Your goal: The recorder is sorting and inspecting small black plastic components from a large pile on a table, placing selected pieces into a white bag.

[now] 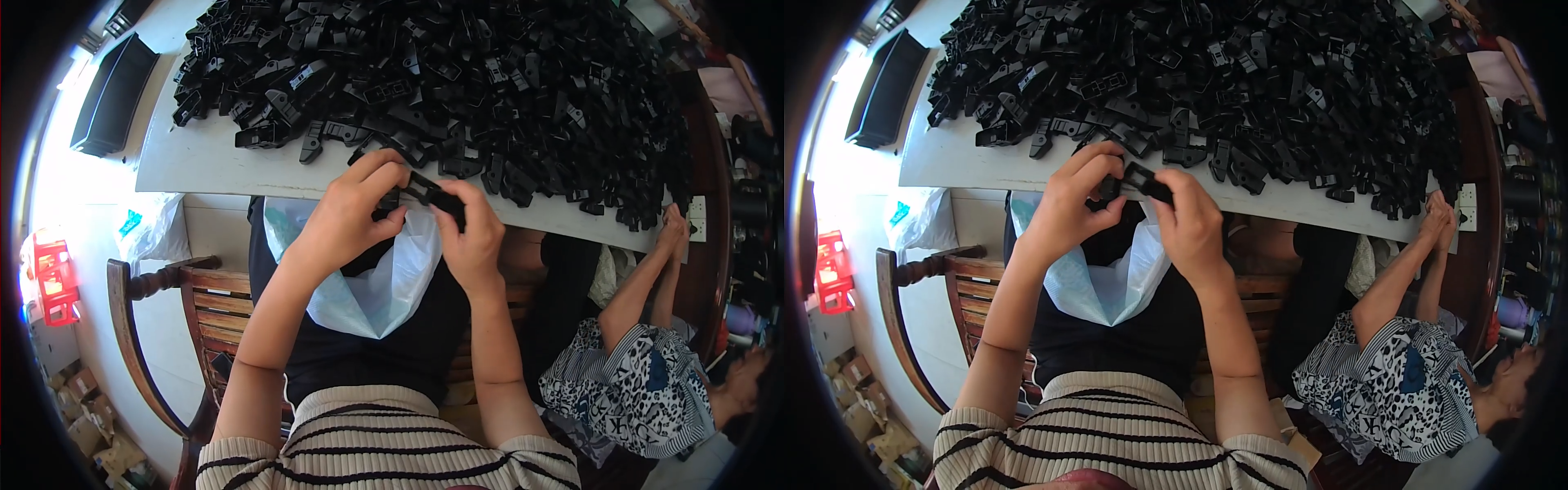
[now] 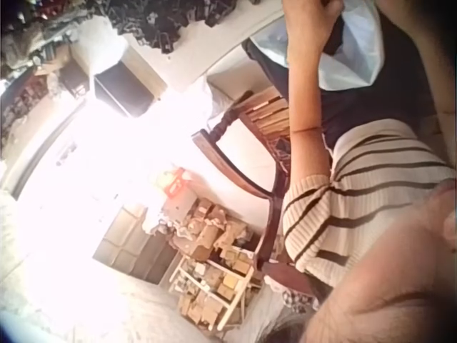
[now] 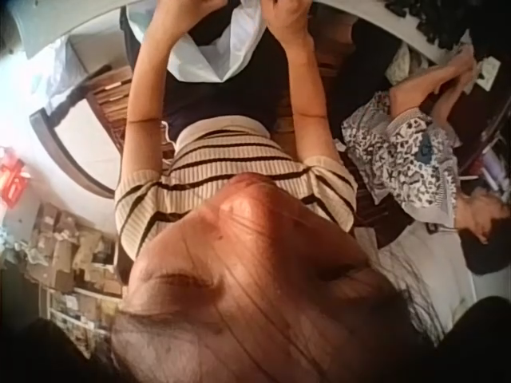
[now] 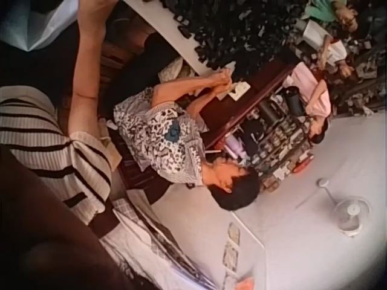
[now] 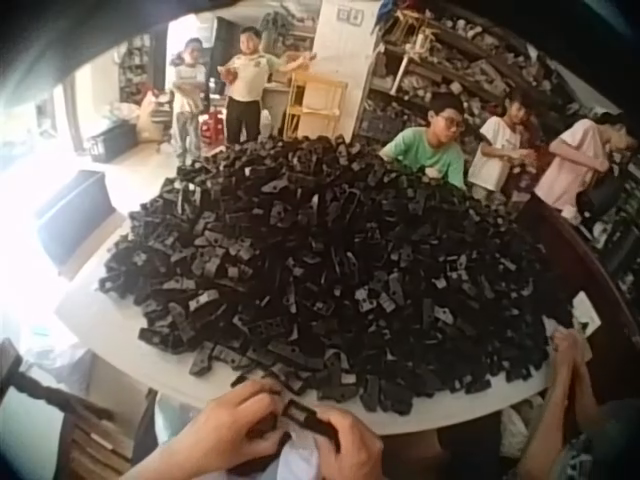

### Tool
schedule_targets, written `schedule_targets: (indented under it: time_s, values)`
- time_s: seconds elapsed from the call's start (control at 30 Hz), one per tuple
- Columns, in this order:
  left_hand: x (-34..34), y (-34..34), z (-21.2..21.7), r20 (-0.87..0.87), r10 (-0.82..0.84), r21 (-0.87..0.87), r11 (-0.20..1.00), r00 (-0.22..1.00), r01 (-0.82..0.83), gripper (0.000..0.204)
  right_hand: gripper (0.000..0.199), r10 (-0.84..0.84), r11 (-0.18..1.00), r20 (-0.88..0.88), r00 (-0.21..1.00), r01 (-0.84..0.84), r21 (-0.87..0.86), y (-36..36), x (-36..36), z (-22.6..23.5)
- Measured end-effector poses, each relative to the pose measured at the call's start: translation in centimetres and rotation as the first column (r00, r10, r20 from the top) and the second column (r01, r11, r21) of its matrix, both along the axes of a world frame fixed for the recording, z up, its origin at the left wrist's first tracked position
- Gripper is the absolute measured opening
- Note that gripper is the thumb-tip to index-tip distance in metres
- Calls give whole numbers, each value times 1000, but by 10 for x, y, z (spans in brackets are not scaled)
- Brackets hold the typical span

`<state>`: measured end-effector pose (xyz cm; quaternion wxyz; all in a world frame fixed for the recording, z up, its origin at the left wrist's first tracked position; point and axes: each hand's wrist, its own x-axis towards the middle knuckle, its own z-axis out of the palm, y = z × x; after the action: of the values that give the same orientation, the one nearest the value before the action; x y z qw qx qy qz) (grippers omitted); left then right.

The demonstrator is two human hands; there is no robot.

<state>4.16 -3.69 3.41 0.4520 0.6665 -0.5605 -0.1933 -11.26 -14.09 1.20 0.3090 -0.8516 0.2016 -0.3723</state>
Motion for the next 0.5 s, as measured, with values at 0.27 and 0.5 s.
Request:
schedule_targets:
  time_s: [0.27,0.5]
  values:
    - [-12,-4,-7,244,182,-128,980,953,-155,40,27,-109,853,156,982,12,522,8,-17,-2]
    - [-37,4,-12,502,114,-269,963,857,30,36,27,-100,653,210,973,-95,752,36,-17,17]
